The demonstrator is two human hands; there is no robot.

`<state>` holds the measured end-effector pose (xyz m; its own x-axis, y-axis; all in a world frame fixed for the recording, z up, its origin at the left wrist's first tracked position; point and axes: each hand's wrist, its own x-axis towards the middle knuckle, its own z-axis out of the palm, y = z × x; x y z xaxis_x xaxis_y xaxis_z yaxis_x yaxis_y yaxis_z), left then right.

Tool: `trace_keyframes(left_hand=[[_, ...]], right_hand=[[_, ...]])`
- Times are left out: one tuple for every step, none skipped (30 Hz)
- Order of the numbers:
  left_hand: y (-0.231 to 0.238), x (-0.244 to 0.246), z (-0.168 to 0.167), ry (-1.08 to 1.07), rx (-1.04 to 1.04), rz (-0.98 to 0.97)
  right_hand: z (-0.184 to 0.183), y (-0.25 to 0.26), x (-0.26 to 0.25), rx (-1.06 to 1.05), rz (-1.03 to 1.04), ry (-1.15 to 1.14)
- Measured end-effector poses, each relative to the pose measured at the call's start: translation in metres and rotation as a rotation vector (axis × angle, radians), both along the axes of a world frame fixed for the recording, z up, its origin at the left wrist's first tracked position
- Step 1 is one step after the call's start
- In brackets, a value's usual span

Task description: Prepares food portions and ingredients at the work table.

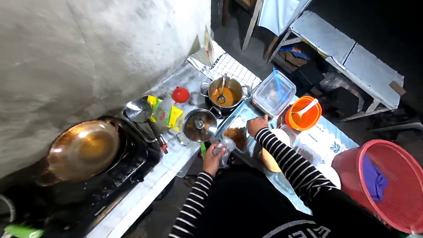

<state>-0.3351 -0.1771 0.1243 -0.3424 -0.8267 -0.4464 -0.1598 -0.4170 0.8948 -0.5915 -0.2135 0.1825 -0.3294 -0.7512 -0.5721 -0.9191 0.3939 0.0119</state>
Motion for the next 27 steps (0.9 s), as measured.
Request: trace_keyframes(left_hand=[[0.001, -0.004, -0.001, -0.011, -0.006, 0.014], [0.002, -0.006, -0.001, -0.018, -0.009, 0.025], [0.002, -0.007, -0.001, -0.020, -0.007, 0.036], [0.002, -0.008, -0.001, -0.021, -0.003, 0.050], [0.002, -0.010, 0.000, -0.022, -0.001, 0.065], [0.003, -0.013, 0.002, -0.025, 0.001, 0.079], [0.004, -0.015, 0.003, -0.030, 0.002, 0.092], [0.005, -0.017, 0.003, -0.035, 0.003, 0.107], [0.006, -0.019, 0.003, -0.037, 0.005, 0.120], [0.006, -0.020, 0.005, -0.034, 0.012, 0.133], [0.005, -0.021, 0.005, -0.033, 0.016, 0.148], [0.006, -0.022, 0.006, -0.039, 0.017, 0.173], [0.006, -0.023, 0.006, -0.052, 0.005, 0.200], [0.007, -0.024, 0.006, -0.072, -0.019, 0.230], [0.007, -0.024, 0.005, -0.091, -0.047, 0.259], [0.006, -0.025, 0.007, -0.108, -0.072, 0.279], [0.005, -0.025, 0.009, -0.117, -0.099, 0.292], [0.004, -0.026, 0.011, -0.127, -0.128, 0.297], [0.002, -0.026, 0.014, -0.140, -0.154, 0.293], [0.000, -0.027, 0.017, -0.160, -0.174, 0.280], [-0.001, -0.028, 0.020, -0.172, -0.188, 0.271], [-0.003, -0.030, 0.022, -0.176, -0.201, 0.268], [-0.004, -0.032, 0.024, -0.174, -0.209, 0.261], [-0.005, -0.034, 0.025, -0.169, -0.211, 0.262], [-0.006, -0.037, 0.025, -0.160, -0.207, 0.269], [-0.007, -0.039, 0.025, -0.153, -0.199, 0.277], [-0.007, -0.040, 0.024, -0.152, -0.191, 0.284]], right_hand=[[-0.006, -0.004, 0.001, 0.009, 0.011, -0.036], [-0.011, -0.007, 0.001, 0.013, 0.026, -0.067], [-0.017, -0.010, 0.000, 0.022, 0.040, -0.099], [-0.023, -0.013, -0.001, 0.034, 0.057, -0.128], [-0.027, -0.016, -0.001, 0.044, 0.077, -0.154], [-0.032, -0.018, -0.002, 0.051, 0.100, -0.180], [-0.035, -0.019, -0.002, 0.059, 0.121, -0.209], [-0.038, -0.020, -0.003, 0.061, 0.129, -0.240], [-0.040, -0.021, -0.007, 0.056, 0.124, -0.267], [-0.041, -0.021, -0.011, 0.044, 0.113, -0.290], [-0.041, -0.021, -0.016, 0.027, 0.105, -0.310], [-0.041, -0.021, -0.020, 0.010, 0.106, -0.328], [-0.041, -0.018, -0.024, -0.013, 0.109, -0.346], [-0.041, -0.015, -0.027, -0.039, 0.114, -0.363], [-0.040, -0.012, -0.030, -0.069, 0.122, -0.377], [-0.040, -0.008, -0.033, -0.098, 0.130, -0.383], [-0.039, -0.004, -0.035, -0.126, 0.139, -0.384], [-0.039, 0.000, -0.037, -0.154, 0.148, -0.379], [-0.040, 0.004, -0.039, -0.179, 0.151, -0.376], [-0.040, 0.007, -0.041, -0.204, 0.153, -0.376], [-0.040, 0.011, -0.043, -0.225, 0.151, -0.380], [-0.040, 0.014, -0.045, -0.245, 0.147, -0.388], [-0.040, 0.018, -0.048, -0.261, 0.141, -0.398], [-0.040, 0.021, -0.049, -0.268, 0.133, -0.402], [-0.040, 0.023, -0.051, -0.266, 0.122, -0.404], [-0.039, 0.026, -0.052, -0.259, 0.111, -0.405], [-0.039, 0.027, -0.053, -0.252, 0.104, -0.405]])
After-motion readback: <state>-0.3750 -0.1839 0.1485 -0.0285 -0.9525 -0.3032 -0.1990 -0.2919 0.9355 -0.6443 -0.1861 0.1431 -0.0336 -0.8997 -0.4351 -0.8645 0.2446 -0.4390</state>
